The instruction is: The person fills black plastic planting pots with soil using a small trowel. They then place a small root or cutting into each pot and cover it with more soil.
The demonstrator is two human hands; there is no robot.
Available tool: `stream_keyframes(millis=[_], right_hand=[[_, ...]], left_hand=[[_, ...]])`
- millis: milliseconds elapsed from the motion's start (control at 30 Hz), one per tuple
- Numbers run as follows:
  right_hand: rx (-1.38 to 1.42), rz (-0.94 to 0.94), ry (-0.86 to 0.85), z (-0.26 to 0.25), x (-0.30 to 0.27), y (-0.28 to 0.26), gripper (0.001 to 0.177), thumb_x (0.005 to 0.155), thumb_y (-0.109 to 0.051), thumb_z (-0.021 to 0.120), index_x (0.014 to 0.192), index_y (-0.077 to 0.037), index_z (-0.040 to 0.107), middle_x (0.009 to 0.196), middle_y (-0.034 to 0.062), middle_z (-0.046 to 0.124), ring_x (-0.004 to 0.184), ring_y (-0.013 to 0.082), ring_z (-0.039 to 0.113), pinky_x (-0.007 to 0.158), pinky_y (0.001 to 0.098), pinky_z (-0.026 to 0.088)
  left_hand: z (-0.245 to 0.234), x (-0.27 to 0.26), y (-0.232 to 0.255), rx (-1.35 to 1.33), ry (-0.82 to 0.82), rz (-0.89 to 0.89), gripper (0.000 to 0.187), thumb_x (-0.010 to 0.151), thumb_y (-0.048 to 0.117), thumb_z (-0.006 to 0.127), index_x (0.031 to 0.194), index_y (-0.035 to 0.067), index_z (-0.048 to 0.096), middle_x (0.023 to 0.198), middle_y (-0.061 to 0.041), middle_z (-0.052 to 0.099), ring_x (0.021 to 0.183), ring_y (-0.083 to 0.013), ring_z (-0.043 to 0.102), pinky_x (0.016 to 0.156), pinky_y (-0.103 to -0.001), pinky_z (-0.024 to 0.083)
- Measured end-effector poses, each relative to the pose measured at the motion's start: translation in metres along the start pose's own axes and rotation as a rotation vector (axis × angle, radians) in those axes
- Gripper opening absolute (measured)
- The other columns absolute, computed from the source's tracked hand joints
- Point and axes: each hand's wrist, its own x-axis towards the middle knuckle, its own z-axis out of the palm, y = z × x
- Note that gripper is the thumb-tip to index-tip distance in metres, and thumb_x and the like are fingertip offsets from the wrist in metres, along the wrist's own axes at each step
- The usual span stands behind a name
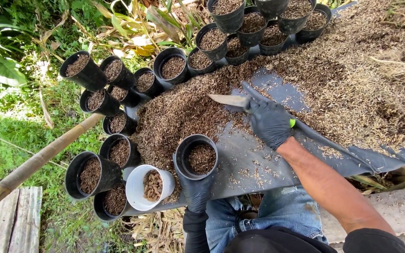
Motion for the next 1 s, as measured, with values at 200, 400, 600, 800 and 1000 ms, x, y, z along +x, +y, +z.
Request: stream_keyframes(millis=[200,400,600,800,1000], right_hand=[[0.264,-0.134,-0.049,-0.031,0.008,-0.018,0.039,0.082,-0.036,0.069,0.111,-0.010,0.073,0.083,0.0089,0.072,0.077,0.0304,0.073,0.065,0.0419,0.058],[0.390,-0.100,-0.216,-0.017,0.006,-0.022,0.044,0.083,-0.043,0.072,0.117,-0.015,0.070,0.088,0.0081,0.077,0.081,0.0296,0.076,0.073,0.0450,0.061],[0.113,0.153,0.101,0.001,0.017,0.009,0.032,0.089,-0.032,0.073,0.116,-0.016,0.067,0.086,-0.0002,0.068,0.075,0.0211,0.073,0.066,0.0345,0.060],[-0.093,0.066,0.092,0.020,0.009,0.007,0.030,0.091,-0.033,0.064,0.113,-0.015,0.069,0.081,0.0021,0.062,0.069,0.0237,0.069,0.060,0.0378,0.056],[0.011,-0.039,-0.233,-0.100,0.050,-0.035,0.034,0.105,-0.014,0.053,0.131,0.006,0.064,0.084,0.0169,0.070,0.072,0.0330,0.072,0.069,0.0438,0.062]], left_hand=[[-0.003,0.003,-0.018,0.012,0.042,0.066,0.128,0.039,0.005,0.105,0.151,0.002,0.044,0.150,-0.025,0.053,0.136,-0.0455,0.048,0.107,-0.063,0.049],[0.007,0.003,-0.004,0.018,0.119,0.238,0.122,0.048,0.007,0.104,0.151,0.000,0.040,0.142,-0.033,0.055,0.135,-0.0496,0.048,0.107,-0.065,0.045],[-0.006,0.006,-0.007,-0.005,0.064,0.022,0.119,0.042,0.001,0.101,0.147,-0.004,0.046,0.144,-0.030,0.055,0.133,-0.0491,0.051,0.108,-0.062,0.049],[-0.002,0.003,-0.012,-0.018,0.112,0.280,0.122,0.047,-0.002,0.102,0.152,-0.001,0.040,0.140,-0.033,0.057,0.132,-0.0483,0.054,0.103,-0.057,0.049],[-0.007,-0.005,-0.007,-0.036,0.071,0.226,0.123,0.047,-0.003,0.101,0.153,0.000,0.039,0.143,-0.031,0.055,0.132,-0.0486,0.053,0.105,-0.063,0.048]])
